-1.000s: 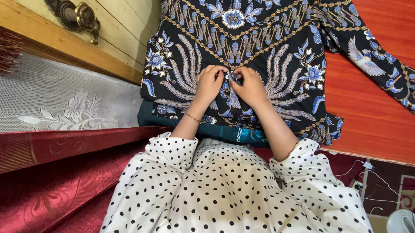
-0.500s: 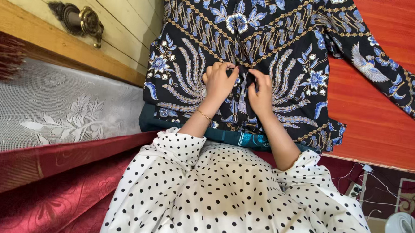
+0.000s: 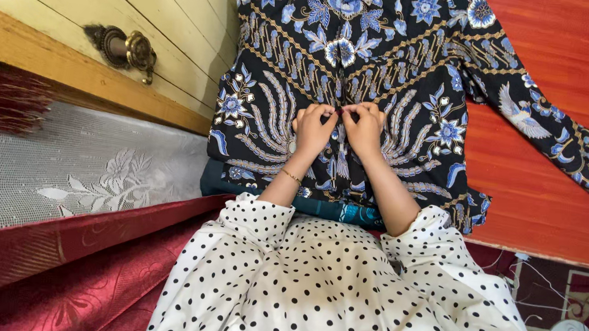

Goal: The person buttons and folds shirts on a red surface, moving a shirt aside to reveal another underneath.

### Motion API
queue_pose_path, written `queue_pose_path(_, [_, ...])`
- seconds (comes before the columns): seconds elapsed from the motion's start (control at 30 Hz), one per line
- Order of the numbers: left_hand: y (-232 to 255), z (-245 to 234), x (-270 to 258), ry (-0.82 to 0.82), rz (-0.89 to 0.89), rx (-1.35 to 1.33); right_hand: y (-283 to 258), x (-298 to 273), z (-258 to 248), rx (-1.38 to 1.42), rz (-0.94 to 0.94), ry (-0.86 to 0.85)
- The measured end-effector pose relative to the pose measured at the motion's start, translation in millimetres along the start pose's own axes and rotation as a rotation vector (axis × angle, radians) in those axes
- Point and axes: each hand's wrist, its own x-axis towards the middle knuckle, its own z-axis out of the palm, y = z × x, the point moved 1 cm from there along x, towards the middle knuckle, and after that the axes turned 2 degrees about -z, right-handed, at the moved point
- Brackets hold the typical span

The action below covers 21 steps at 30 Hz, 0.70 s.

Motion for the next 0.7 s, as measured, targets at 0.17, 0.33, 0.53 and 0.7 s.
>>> queue_pose_path(0.17, [3, 0, 4, -0.045, -0.049, 0.024, 22, 9, 10, 0.116, 0.124, -0.046])
queue_pose_path(0.33, [5, 1, 6, -0.036, -0.126, -0.007, 22, 9, 16, 0.111, 0.214, -0.036])
queue_pose_path(0.53, [1, 1, 5, -0.065, -0.105, 0.003, 23, 5, 23, 0.127, 0.258, 0.028])
queue_pose_path(0.7, [2, 0, 4, -0.075, -0.09, 0.012, 20, 1, 28, 0.081, 0.209, 0.077])
